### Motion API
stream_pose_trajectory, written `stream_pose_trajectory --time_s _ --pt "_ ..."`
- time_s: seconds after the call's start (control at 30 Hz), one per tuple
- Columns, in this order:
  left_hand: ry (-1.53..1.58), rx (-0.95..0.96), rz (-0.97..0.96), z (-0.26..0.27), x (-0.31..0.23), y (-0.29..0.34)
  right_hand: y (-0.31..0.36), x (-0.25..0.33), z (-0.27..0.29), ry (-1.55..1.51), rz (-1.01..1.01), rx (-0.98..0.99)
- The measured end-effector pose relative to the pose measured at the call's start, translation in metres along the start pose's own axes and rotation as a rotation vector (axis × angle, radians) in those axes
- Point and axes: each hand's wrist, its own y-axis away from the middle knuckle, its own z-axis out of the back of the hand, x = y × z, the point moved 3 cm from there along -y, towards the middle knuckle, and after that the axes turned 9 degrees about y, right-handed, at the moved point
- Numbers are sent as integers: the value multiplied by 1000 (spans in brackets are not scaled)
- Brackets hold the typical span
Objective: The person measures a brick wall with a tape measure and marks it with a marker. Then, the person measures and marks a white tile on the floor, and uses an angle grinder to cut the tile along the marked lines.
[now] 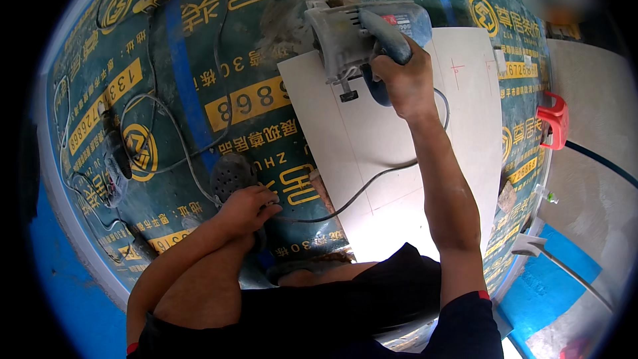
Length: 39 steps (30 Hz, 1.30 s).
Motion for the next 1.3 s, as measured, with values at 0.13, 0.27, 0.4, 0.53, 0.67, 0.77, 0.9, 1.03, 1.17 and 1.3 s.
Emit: stream_pose_trajectory --time_s 0.13,0.27,0.4,0.53,0.67,0.77,0.9,1.03,1.17,1.3 --pt "2 5 -1 1 0 -1 -2 -2 1 9 -3 22" --pt "5 6 7 1 0 -2 0 -1 0 10 -6 23" --pt "5 2 9 -1 1 -2 -2 -3 0 21 7 16" --pt "6 -2 11 -1 0 -2 -1 -1 -1 7 -9 25" --pt "11 -5 2 0 0 -2 -1 -3 1 4 -17 23" --pt "2 13 14 -1 1 -2 -1 -3 1 -3 -13 35" --pt "4 11 4 -1 2 -2 -1 -3 1 12 -10 31" --pt "-1 9 -2 0 1 -2 -1 -3 2 31 -5 34" --pt "-1 7 -6 0 1 -2 -1 -2 3 48 -1 32" --pt "4 9 3 1 0 -1 -1 -2 2 30 -16 28"
